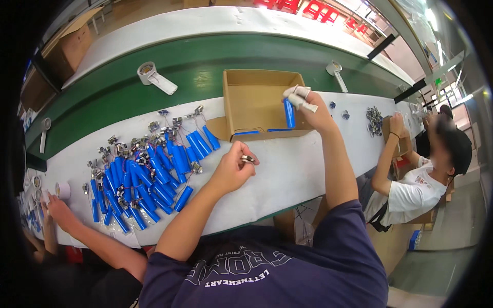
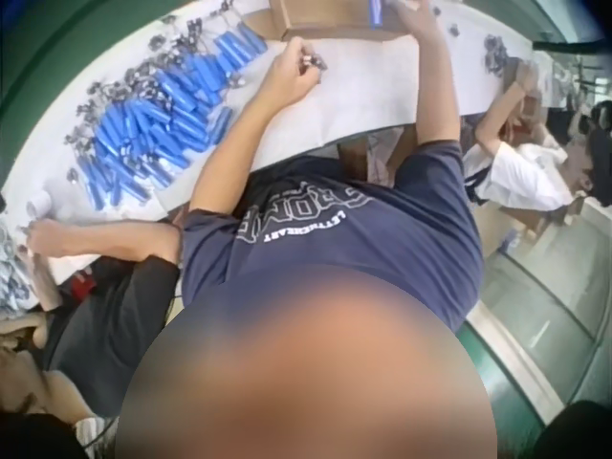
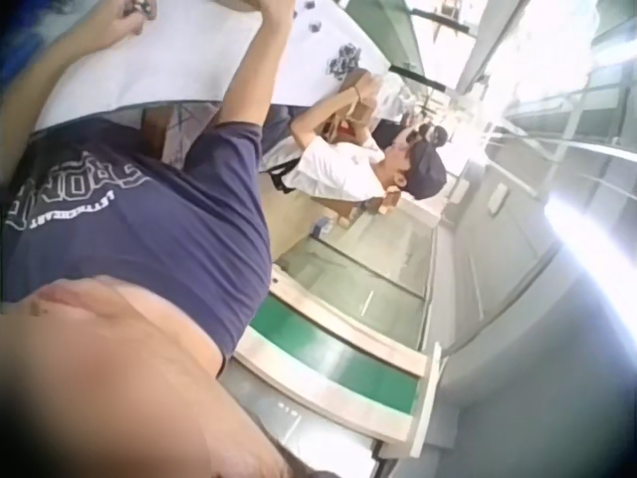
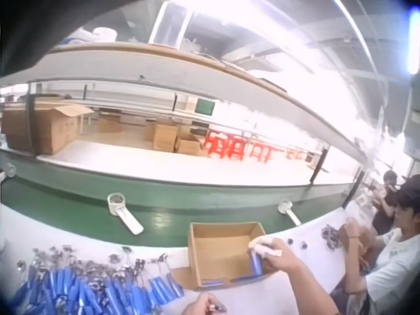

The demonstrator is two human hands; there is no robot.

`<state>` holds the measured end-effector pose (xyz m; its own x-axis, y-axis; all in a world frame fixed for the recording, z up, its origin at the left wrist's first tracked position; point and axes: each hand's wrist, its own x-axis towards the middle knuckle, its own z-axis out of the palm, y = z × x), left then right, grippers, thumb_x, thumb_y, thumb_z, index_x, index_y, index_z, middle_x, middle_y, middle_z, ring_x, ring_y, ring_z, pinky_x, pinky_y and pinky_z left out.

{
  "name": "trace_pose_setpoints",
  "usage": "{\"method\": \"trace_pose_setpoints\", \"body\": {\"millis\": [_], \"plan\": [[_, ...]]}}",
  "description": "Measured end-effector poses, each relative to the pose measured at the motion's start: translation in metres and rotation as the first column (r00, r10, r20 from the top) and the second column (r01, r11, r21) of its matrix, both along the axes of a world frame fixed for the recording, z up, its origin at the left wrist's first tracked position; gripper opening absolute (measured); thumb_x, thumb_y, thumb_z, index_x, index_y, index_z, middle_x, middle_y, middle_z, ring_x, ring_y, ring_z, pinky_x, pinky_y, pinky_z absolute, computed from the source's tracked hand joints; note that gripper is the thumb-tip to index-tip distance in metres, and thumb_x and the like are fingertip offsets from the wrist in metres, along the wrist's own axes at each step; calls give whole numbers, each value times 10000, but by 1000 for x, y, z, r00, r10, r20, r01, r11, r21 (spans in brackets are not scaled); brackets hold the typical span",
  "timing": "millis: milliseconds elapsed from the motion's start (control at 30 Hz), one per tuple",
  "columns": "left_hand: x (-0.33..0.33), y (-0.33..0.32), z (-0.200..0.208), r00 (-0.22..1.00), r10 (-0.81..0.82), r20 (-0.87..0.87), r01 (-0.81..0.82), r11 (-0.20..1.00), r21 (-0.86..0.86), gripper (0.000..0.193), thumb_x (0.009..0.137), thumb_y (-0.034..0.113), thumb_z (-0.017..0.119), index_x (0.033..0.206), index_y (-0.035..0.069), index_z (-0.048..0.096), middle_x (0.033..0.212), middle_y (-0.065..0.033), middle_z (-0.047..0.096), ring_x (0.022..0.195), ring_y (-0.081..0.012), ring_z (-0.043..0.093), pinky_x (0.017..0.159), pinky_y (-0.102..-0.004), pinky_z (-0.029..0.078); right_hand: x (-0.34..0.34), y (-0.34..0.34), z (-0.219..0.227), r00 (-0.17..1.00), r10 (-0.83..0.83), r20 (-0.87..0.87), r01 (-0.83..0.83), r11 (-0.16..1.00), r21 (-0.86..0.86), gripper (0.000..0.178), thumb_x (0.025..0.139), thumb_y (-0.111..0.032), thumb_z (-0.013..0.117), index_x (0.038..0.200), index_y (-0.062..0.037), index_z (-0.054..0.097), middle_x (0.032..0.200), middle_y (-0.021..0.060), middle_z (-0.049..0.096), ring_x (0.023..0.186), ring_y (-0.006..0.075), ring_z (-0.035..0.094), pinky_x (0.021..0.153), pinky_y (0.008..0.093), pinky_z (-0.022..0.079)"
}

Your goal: Assemble metal components onto blue plastic handles at a factory workstation and transport cardboard boxes.

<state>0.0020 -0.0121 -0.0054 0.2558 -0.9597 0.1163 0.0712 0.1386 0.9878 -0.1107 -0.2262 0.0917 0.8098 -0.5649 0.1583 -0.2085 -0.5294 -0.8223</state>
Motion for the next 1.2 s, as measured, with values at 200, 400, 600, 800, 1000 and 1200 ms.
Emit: {"method": "trace_pose_setpoints", "body": {"millis": [200, 400, 600, 800, 1000, 1200], "plan": [[4, -1, -3, 994, 16, -109, -11, 999, 40, 191, 737, -56, 428, 910, 27, 433, 766, -51, 513, 603, -80, 475, 549, -193, 396, -35, 45, -20, 956, 287, 68, -291, 955, 62, 131, 770, -127, 524, 771, -3, 567, 751, 78, 561, 677, 171, 521, 621, 291, 421], [4, -3, 9, 976, 30, 216, -15, 997, -72, 86, 794, 25, 533, 879, 13, 534, 764, -25, 544, 618, -52, 466, 541, -194, 389, -33, 89, -65, 927, 353, -124, -333, 929, 161, 83, 657, -44, 535, 725, 0, 551, 664, 89, 531, 606, 200, 493, 576, 287, 418], [4, -5, -1, 985, 51, 166, -53, 999, 7, 75, 817, 65, 563, 858, 6, 543, 748, -14, 551, 609, -44, 475, 526, -188, 394, -20, 100, -77, 995, 78, 60, -90, 971, 223, 103, 734, -92, 646, 787, -22, 593, 695, 49, 570, 649, 110, 490, 581, 270, 425], [4, -7, 2, 992, 94, 80, -103, 989, 105, 84, 810, 74, 569, 811, 4, 523, 717, -21, 544, 603, -53, 492, 524, -196, 409, -21, 107, -84, 994, -23, 105, 25, 999, -21, 124, 717, -67, 647, 830, -40, 603, 659, 44, 572, 625, 141, 525, 556, 265, 432], [2, -6, 3, 999, 21, -48, -17, 996, 84, 127, 823, 47, 519, 929, 3, 461, 795, -47, 567, 730, -80, 537, 637, -215, 432, -20, 109, -85, 973, -90, 213, 100, 994, -37, 43, 761, -36, 588, 802, -40, 576, 665, 39, 573, 594, 131, 522, 546, 246, 418], [4, -4, 2, 979, -68, -194, 79, 996, 49, 195, 871, 34, 466, 1050, 7, 394, 914, -69, 573, 879, -99, 533, 760, -225, 418, -26, 105, -84, 959, -62, 278, -14, 965, 264, 32, 821, -34, 510, 794, -17, 515, 657, 34, 558, 566, 66, 498, 491, 219, 377]]}}
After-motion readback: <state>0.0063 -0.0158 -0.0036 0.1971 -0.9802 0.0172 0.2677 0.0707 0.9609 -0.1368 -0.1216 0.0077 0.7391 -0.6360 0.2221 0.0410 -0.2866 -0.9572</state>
